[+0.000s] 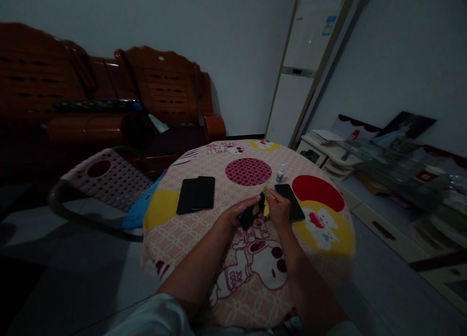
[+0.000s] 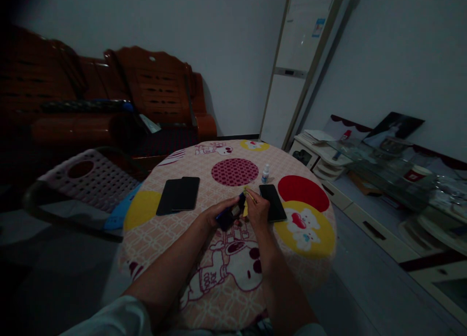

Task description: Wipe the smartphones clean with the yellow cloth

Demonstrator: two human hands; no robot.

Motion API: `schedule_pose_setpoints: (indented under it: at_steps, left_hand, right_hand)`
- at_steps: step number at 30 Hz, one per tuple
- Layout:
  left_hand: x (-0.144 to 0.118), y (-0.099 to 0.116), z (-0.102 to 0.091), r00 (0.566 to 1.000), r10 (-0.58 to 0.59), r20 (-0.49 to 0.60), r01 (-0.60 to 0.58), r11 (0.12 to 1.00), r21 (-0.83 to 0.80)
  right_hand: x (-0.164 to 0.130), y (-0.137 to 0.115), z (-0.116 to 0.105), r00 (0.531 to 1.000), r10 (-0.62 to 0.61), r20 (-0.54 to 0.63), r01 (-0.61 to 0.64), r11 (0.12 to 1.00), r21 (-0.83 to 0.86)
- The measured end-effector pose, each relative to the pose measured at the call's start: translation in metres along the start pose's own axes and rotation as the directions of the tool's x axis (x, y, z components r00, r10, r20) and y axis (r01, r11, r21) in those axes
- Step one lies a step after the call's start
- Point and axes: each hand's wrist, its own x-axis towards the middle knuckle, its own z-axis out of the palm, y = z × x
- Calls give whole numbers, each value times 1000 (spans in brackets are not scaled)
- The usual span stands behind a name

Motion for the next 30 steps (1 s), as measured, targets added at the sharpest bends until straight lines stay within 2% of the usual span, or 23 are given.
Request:
schedule_pose_setpoints:
  at_steps: [3,8,10,18,24,30]
  left_hand:
    - [0,-1,-1,999,33,20,-34,999,37]
    - [-1,1,1,994,104,-29,-103,993,58]
    - [-2,2,1,994,110,-23,-108,991,73]
    - [-2,2,0,989,87,118,-101,988,119]
    - [-4,2,0,989,96,111,-106,990,93]
    - [-5,1,-1,992,48,114,-47,999,-7]
  right_hand:
    - [-1,1,1,1000,-3,11,3,1000,24]
    - [-6,4,4,987,-66,143,54,995,86]
    - [-6,4,4,985,-81,154,68,994,91]
    - [3,2,-4,999,-44,-14,44,999,27]
    - [2,-1,-1,999,14,-48,-12,999,45]
    - [1,-1,1,997,64,-41,-62,997,41]
